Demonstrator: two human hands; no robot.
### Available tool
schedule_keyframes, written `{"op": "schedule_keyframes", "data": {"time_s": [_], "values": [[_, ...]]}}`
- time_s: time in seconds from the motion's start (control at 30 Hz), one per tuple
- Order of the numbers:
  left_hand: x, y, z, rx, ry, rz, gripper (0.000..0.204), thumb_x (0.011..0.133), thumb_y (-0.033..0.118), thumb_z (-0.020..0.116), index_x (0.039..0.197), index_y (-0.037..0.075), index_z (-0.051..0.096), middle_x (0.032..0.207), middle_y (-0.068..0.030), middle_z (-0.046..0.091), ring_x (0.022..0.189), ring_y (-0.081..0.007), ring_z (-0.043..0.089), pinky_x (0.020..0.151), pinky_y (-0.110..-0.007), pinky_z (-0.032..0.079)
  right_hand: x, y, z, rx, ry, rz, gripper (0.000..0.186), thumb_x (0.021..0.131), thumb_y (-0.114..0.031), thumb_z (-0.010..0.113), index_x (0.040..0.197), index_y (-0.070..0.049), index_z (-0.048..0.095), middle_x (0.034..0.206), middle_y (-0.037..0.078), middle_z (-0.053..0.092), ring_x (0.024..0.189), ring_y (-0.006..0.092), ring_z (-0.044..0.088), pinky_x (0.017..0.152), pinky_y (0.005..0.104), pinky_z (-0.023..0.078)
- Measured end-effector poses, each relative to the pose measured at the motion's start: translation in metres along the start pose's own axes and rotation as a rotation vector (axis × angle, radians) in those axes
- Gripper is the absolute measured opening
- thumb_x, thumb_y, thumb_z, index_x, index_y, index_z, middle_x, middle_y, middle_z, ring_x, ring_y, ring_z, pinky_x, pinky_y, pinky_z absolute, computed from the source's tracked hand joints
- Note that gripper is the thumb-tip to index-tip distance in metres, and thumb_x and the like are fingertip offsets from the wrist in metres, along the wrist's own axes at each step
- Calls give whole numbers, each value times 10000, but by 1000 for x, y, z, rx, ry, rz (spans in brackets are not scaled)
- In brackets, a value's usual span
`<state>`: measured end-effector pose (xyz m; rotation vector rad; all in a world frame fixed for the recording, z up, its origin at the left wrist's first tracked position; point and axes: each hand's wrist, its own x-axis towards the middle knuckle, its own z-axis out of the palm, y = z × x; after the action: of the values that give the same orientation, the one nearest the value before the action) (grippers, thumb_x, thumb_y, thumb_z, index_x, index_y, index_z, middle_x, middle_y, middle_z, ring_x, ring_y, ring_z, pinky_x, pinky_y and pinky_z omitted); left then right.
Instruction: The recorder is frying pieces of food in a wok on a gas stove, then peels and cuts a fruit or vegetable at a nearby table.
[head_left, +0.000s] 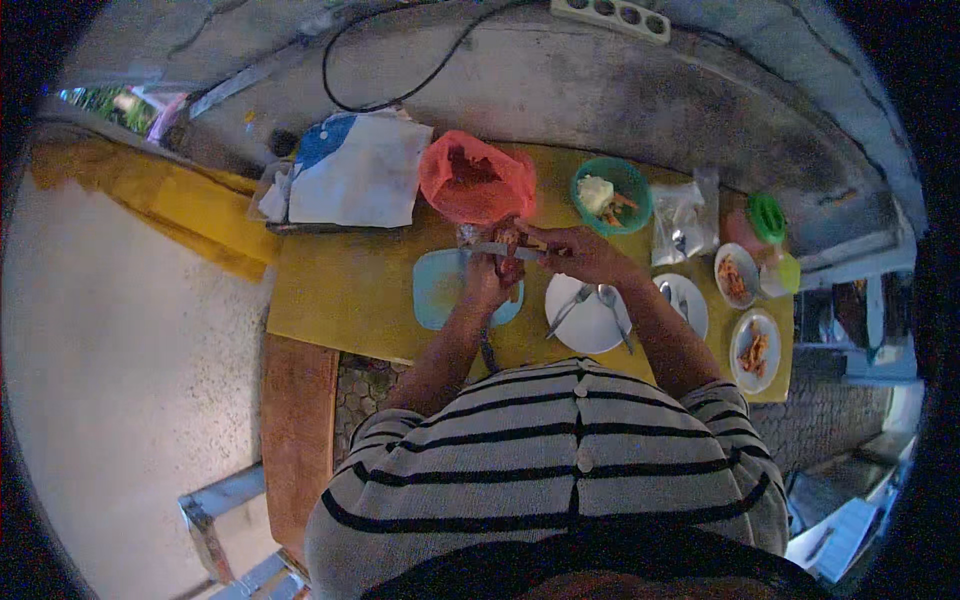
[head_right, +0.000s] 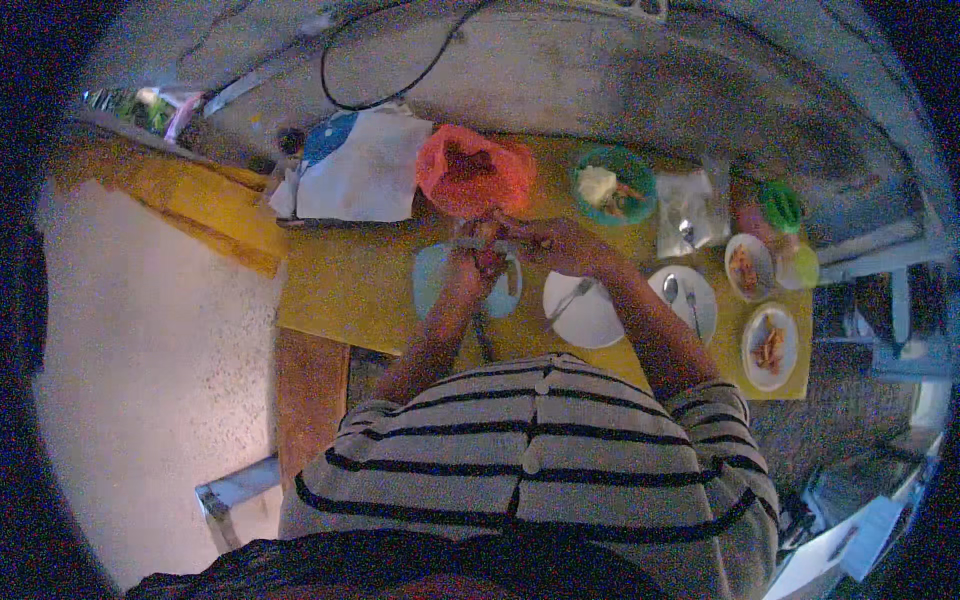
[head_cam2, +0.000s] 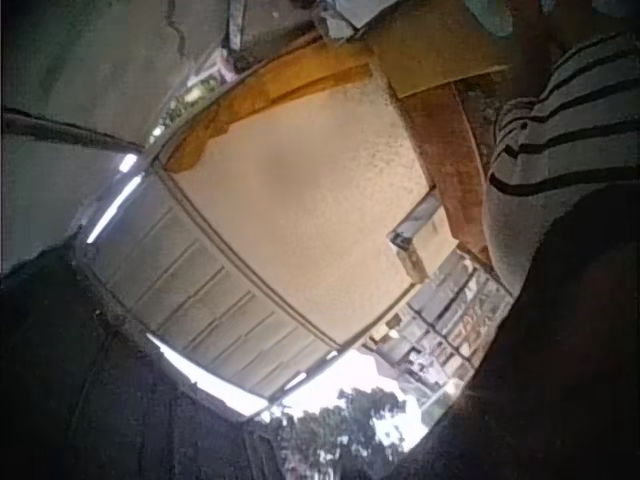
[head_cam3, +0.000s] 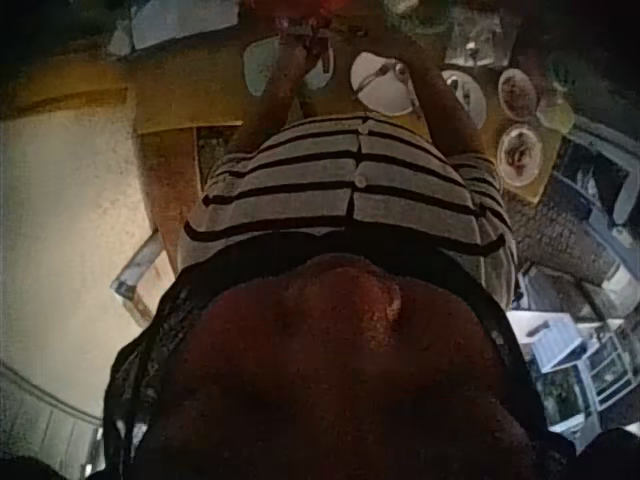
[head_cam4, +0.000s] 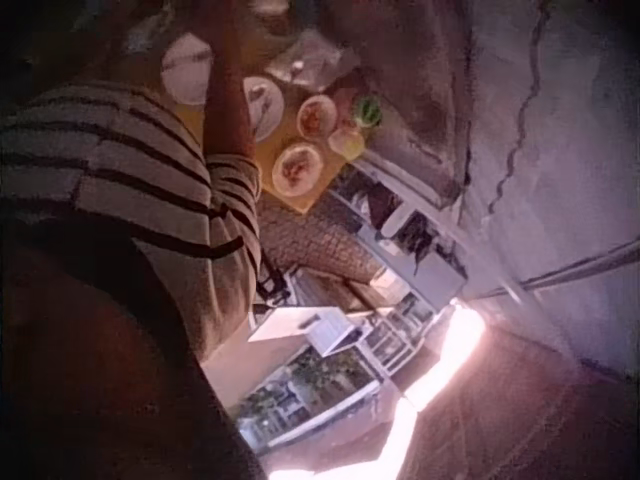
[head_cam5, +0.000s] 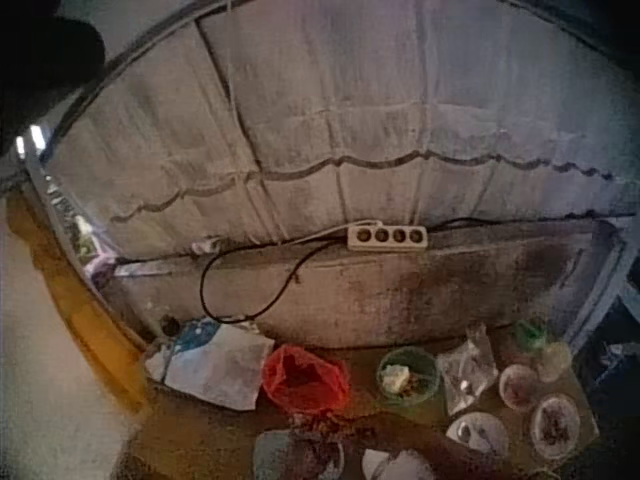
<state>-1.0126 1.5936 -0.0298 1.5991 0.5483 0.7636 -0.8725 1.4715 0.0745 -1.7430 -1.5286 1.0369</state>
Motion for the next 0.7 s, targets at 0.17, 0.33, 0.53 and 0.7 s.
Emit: {"op": "schedule_keyframes", "data": {"time_s": [0.17,0.33,0.53,0.7], "values": [[0,12,-17,-860,-19,-425,277,919,326,397,1066,106,478,737,-14,482,511,-88,422,416,-234,334,25,7,4,-91,89,-85,578,834,-128,586,1353,-271,374,844,78,634,634,112,495,632,278,456],[1,11,-19,-584,52,-384,348,950,406,306,959,108,487,631,-20,466,503,-116,447,434,-249,365,49,25,13,-110,189,-315,520,844,-148,593,1326,-235,421,875,84,635,655,101,502,645,280,459],[7,-6,-35,-705,-7,-239,378,947,440,338,943,105,511,641,-6,476,498,-107,444,438,-256,363,55,19,-1,-47,92,-156,483,866,-209,582,1325,-210,432,876,36,610,670,99,501,642,272,448],[13,17,-49,-702,-252,-280,423,913,492,412,941,89,538,645,10,503,486,-103,433,434,-244,347,47,9,-6,50,-88,-39,588,865,-350,577,1386,-238,329,835,-15,548,651,97,466,610,258,421]]}}
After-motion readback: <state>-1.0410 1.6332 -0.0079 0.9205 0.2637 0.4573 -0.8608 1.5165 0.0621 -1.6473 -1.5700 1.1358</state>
